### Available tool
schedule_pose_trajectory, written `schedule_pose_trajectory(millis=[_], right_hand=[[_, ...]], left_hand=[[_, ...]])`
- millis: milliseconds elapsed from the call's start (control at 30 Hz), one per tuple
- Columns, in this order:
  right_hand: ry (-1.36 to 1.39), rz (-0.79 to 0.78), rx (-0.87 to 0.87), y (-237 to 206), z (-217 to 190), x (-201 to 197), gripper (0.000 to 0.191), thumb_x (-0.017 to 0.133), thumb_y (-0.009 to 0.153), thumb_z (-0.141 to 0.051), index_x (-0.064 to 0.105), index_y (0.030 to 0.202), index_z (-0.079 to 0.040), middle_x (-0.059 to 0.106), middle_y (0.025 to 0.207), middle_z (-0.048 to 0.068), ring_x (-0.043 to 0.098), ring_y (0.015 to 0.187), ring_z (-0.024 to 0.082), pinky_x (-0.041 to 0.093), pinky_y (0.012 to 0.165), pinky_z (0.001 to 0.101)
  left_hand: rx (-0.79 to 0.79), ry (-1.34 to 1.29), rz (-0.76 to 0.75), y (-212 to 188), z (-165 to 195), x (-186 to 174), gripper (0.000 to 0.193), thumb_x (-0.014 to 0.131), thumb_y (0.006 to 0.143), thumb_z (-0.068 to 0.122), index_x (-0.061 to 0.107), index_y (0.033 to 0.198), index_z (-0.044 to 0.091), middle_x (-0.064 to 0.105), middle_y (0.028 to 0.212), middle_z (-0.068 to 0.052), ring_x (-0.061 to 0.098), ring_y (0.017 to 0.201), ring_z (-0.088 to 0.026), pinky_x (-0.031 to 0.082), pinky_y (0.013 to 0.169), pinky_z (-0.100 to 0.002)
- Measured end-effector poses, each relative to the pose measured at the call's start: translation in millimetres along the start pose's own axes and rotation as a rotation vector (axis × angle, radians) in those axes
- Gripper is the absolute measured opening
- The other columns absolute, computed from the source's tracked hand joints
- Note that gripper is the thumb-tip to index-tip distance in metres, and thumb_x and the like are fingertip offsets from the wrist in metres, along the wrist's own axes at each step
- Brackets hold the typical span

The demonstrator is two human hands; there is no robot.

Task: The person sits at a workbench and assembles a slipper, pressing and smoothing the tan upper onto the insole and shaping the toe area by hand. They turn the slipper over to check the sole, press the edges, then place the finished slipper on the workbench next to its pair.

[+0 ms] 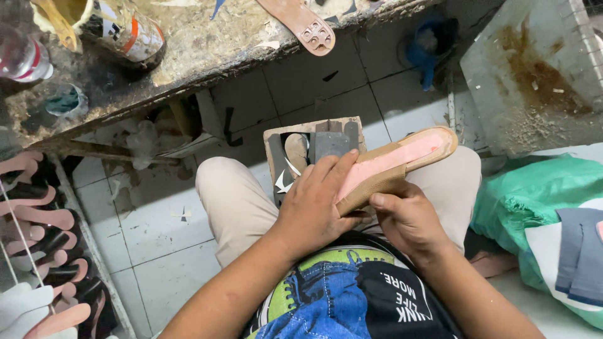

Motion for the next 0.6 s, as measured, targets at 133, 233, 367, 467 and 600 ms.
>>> schedule_pose_trajectory(millis=[133,233,367,467,600], right_hand=[[0.113,0.033,-0.024,0,0,-3,0.052,0.072,0.086,-0.004,0.057,0.134,0.007,0.066,0.129,0.015,0.062,0.122,0.029,0.044,0.111,0.0460],[0.186,0.000,-0.016,-1,0,1,0.053,0.073,0.086,-0.006,0.057,0.135,0.004,0.066,0.129,0.013,0.062,0.122,0.029,0.044,0.111,0.0468],[0.174,0.028,-0.045,-3,-5,-2,0.049,0.072,0.087,-0.005,0.057,0.133,0.005,0.066,0.128,0.013,0.061,0.122,0.028,0.043,0.113,0.0459],[0.169,0.000,-0.082,-2,-10,-1,0.046,0.071,0.089,-0.005,0.057,0.132,0.006,0.066,0.128,0.014,0.061,0.123,0.027,0.041,0.115,0.0443],[0.065,-0.012,-0.126,2,-16,-7,0.042,0.070,0.091,-0.003,0.058,0.130,0.006,0.066,0.126,0.013,0.061,0.121,0.025,0.042,0.114,0.0422]], left_hand=[[-0.004,-0.025,0.011,-1,0,0,0.105,0.093,0.063,0.037,0.042,0.150,0.009,0.055,0.130,-0.015,0.058,0.114,-0.038,0.048,0.096,-0.046],[0.012,-0.022,0.025,-3,1,-1,0.105,0.093,0.065,0.039,0.041,0.151,0.009,0.055,0.131,-0.015,0.058,0.116,-0.038,0.048,0.098,-0.046],[-0.007,-0.043,0.019,-5,-1,0,0.105,0.093,0.064,0.036,0.041,0.151,0.008,0.055,0.131,-0.015,0.058,0.116,-0.038,0.047,0.098,-0.046],[-0.002,-0.032,0.029,-5,-2,0,0.105,0.092,0.064,0.033,0.040,0.152,0.008,0.055,0.131,-0.015,0.057,0.117,-0.038,0.047,0.100,-0.046],[-0.043,0.002,0.025,-6,-6,1,0.105,0.091,0.063,0.031,0.040,0.152,0.009,0.055,0.130,-0.015,0.057,0.116,-0.038,0.047,0.099,-0.046]])
Point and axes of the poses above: each hand's wrist, its own y-axis towards the middle knuckle, its own x-axis out of the palm, z = x × y, the point moved 10 cm from there along y, towards the middle knuckle
